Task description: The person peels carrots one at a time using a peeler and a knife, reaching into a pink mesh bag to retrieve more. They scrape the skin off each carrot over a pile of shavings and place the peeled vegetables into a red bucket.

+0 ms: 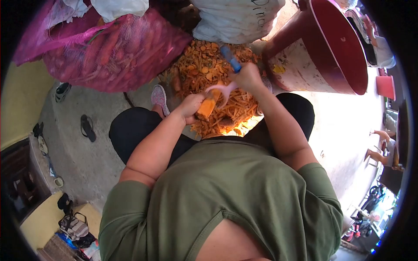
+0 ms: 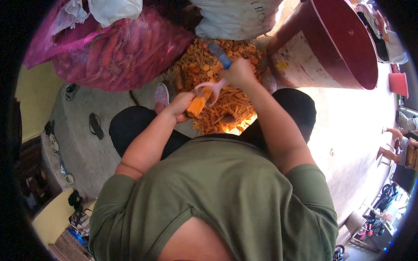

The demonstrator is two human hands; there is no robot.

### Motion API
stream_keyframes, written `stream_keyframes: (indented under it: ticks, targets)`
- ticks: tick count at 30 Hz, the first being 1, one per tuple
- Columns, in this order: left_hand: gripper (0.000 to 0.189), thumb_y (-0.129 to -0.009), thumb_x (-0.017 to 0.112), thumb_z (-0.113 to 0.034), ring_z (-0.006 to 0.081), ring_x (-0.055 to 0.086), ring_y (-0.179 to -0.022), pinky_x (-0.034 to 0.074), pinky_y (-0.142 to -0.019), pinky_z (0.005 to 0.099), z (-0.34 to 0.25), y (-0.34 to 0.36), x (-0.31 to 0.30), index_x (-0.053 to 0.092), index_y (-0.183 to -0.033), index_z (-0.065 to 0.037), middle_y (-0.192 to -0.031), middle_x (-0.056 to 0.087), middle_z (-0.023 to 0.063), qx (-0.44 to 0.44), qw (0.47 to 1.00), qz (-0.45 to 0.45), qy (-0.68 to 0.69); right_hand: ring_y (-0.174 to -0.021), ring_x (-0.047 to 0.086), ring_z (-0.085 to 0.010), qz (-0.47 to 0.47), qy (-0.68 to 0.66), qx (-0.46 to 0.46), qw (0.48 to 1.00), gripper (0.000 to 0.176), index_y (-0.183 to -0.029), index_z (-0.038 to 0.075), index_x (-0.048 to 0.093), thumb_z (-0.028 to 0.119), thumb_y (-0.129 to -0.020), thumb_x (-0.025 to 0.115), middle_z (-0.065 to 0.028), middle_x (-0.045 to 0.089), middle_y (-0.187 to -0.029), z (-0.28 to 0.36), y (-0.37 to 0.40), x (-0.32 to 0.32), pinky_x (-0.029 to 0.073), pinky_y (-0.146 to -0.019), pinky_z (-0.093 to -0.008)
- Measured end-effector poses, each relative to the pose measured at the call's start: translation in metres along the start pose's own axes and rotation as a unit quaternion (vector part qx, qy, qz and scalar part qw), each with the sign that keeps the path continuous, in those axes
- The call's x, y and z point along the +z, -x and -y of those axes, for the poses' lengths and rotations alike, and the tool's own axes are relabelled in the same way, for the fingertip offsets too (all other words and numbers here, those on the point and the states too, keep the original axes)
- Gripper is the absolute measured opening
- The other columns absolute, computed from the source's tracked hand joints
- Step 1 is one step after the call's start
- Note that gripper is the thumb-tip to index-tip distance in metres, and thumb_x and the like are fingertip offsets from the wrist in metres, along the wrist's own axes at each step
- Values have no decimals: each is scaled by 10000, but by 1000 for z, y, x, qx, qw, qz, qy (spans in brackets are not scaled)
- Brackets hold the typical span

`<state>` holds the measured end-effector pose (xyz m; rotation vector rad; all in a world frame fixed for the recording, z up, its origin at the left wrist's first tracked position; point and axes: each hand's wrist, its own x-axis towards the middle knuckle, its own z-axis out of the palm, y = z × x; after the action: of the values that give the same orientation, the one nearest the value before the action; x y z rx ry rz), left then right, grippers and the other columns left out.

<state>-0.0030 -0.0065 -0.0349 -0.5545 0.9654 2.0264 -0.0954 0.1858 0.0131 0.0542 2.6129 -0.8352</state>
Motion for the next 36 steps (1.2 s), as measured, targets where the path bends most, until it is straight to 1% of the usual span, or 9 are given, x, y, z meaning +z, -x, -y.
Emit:
stream_keyframes:
  ticks: [5, 11, 14, 17, 20, 23, 26, 32, 36]
  targets:
    - [308, -898, 389, -294, 144, 573, -613, 491, -500, 300, -10, 14, 14, 516, -1001, -33, -777, 565, 53, -28, 999, -35, -18, -481, 533, -195, -121, -6, 44, 992, 255, -672, -15, 584, 228, -642, 655, -132, 547, -538, -19, -16, -26, 440, -523, -332]
    - [334, -890, 403, -337, 139, 574, -593, 486, -466, 298, -11, 18, 20, 507, -1001, -40, -743, 560, 53, -5, 997, -79, -17, -603, 602, -283, 5, 15, -80, 997, 297, -667, 3, 621, 281, -592, 695, -181, 595, -643, 3, 14, 10, 470, -569, -350]
    - [343, -874, 447, -325, 160, 587, -656, 505, -530, 310, -12, 16, 5, 511, -1020, -21, -822, 570, 86, -37, 999, 23, -17, -615, 600, -286, -108, 6, 63, 992, 295, -679, 8, 614, 277, -591, 695, -180, 590, -631, -37, -28, -10, 470, -590, -349]
    - [347, -879, 435, -331, 158, 585, -675, 503, -555, 312, -13, 17, 5, 505, -1032, -28, -844, 563, 80, -46, 999, 17, -21, -634, 606, -277, -126, -27, 55, 990, 298, -700, 4, 616, 270, -593, 696, -180, 592, -637, -36, -25, -31, 472, -605, -350]
    - [338, -894, 401, -327, 131, 575, -665, 497, -526, 276, -11, 14, 20, 488, -1038, -34, -824, 550, 43, -4, 998, -53, 40, -635, 611, -266, -10, -79, -15, 997, 285, -708, 11, 622, 267, -601, 688, -174, 598, -645, -2, 7, -10, 476, -595, -357]
    - [333, -892, 410, -315, 138, 572, -665, 496, -541, 274, -5, 11, 15, 486, -1040, -27, -828, 552, 42, 5, 999, -36, 15, -637, 613, -265, -7, 21, -3, 1000, 282, -720, 9, 625, 261, -608, 681, -168, 602, -649, -4, 1, 1, 476, -591, -355]
    - [330, -891, 415, -307, 145, 577, -676, 498, -553, 279, -11, 17, 17, 489, -1032, -19, -842, 555, 48, -26, 999, -32, -12, -499, 568, -206, -155, 8, 61, 986, 232, -694, -3, 604, 223, -654, 635, -153, 559, -547, -35, -27, -9, 450, -523, -326]
    - [366, -888, 408, -350, 152, 574, -688, 490, -574, 294, -9, 13, 19, 499, -1036, -28, -846, 567, 61, 21, 996, -88, -25, -541, 589, -259, -46, -50, -36, 997, 243, -709, 26, 622, 263, -655, 633, -150, 574, -571, 3, 11, -8, 461, -545, -348]
    - [366, -906, 369, -340, 137, 570, -701, 471, -594, 266, 0, 4, 9, 506, -1036, -27, -852, 573, 61, 26, 993, -85, -75, -533, 580, -263, -73, 21, -20, 997, 275, -675, 25, 606, 296, -641, 640, -146, 565, -560, -22, -10, 12, 463, -560, -350]
